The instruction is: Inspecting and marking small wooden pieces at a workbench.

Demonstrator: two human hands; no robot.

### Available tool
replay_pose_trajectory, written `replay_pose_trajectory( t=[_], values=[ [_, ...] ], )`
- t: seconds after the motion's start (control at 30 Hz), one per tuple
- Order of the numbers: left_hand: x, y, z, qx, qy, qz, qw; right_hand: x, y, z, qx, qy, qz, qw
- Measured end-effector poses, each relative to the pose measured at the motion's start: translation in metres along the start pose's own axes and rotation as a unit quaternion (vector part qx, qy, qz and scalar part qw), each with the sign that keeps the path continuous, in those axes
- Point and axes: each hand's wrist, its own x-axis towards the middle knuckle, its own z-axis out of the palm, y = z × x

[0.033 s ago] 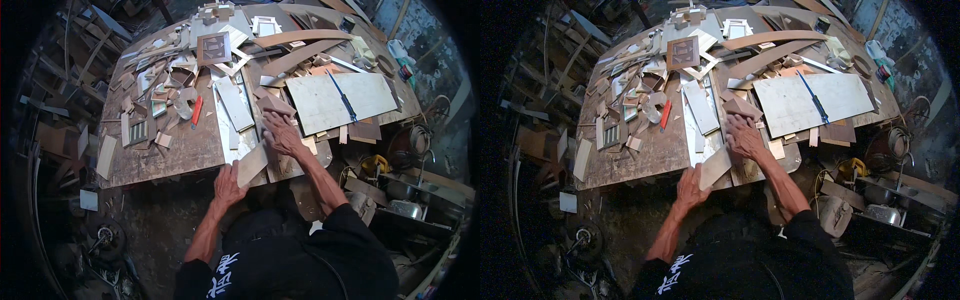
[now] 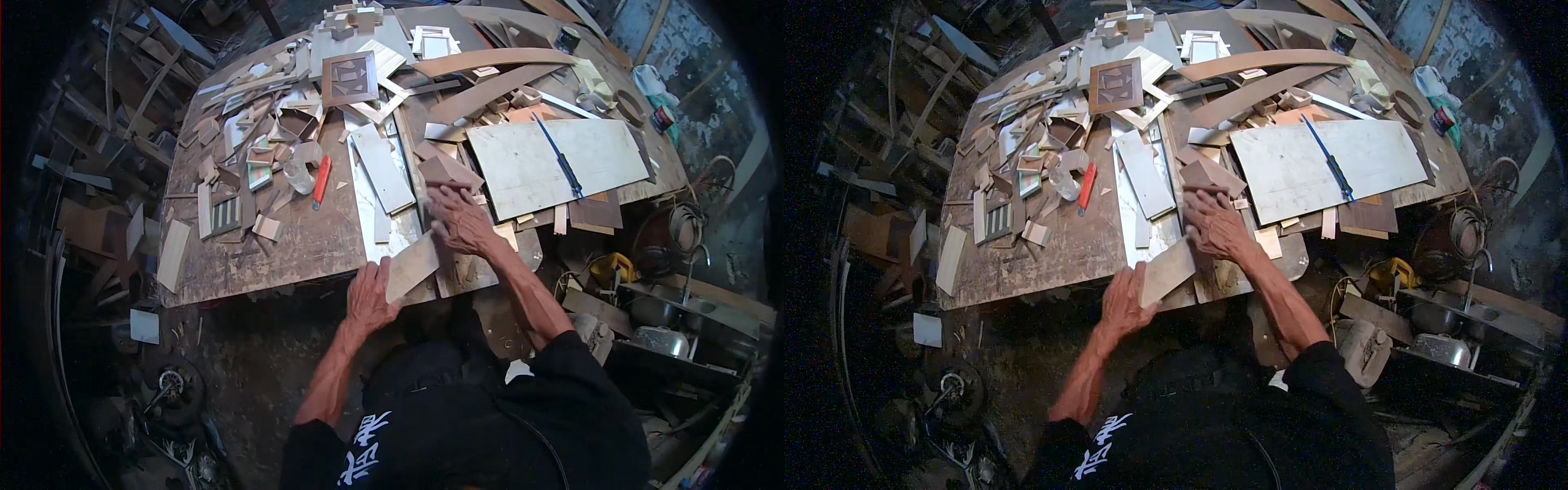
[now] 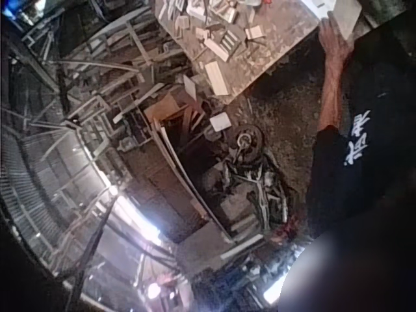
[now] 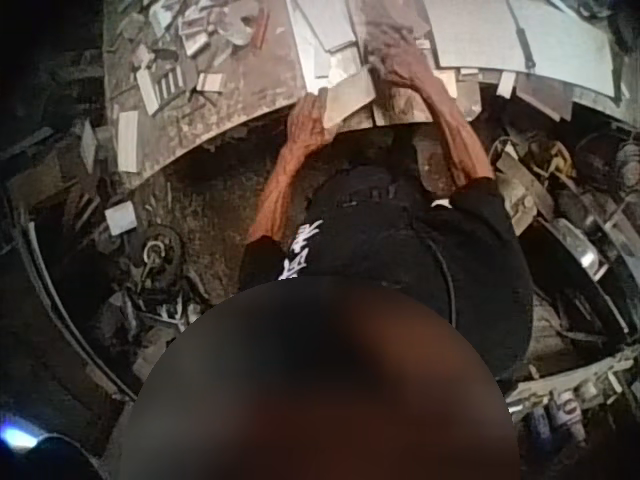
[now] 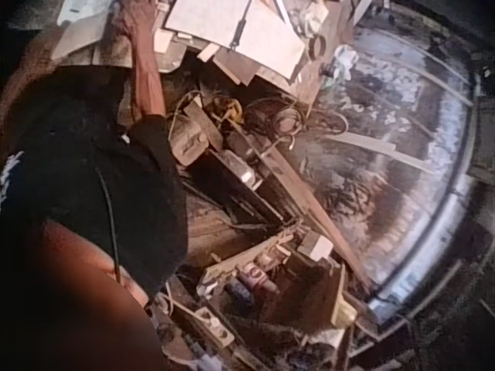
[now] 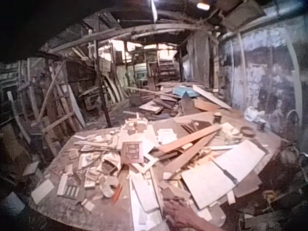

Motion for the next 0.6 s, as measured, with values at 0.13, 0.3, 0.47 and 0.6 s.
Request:
replay_pose_trajectory(
  t=[0.13, 0.3, 0.47, 0.6],
  values=[
    [0.035, -0.017, -0.05, 0.086, -0.045, 0.128, 0.987, -0.001, -0.01, -0.04, 0.017, -0.229, -0.024, 0.973],
    [0.065, -0.016, -0.077, 0.263, 0.117, 0.184, 0.94, -0.033, -0.024, -0.044, 0.36, -0.148, 0.153, 0.908],
    [0.05, 0.002, -0.015, -0.262, 0.046, -0.229, 0.936, -0.051, -0.077, -0.008, 0.592, -0.003, 0.323, 0.738],
    [0.042, 0.039, 0.016, -0.344, 0.148, -0.162, 0.913, -0.052, -0.1, 0.009, 0.629, 0.06, 0.334, 0.699]
  ],
)
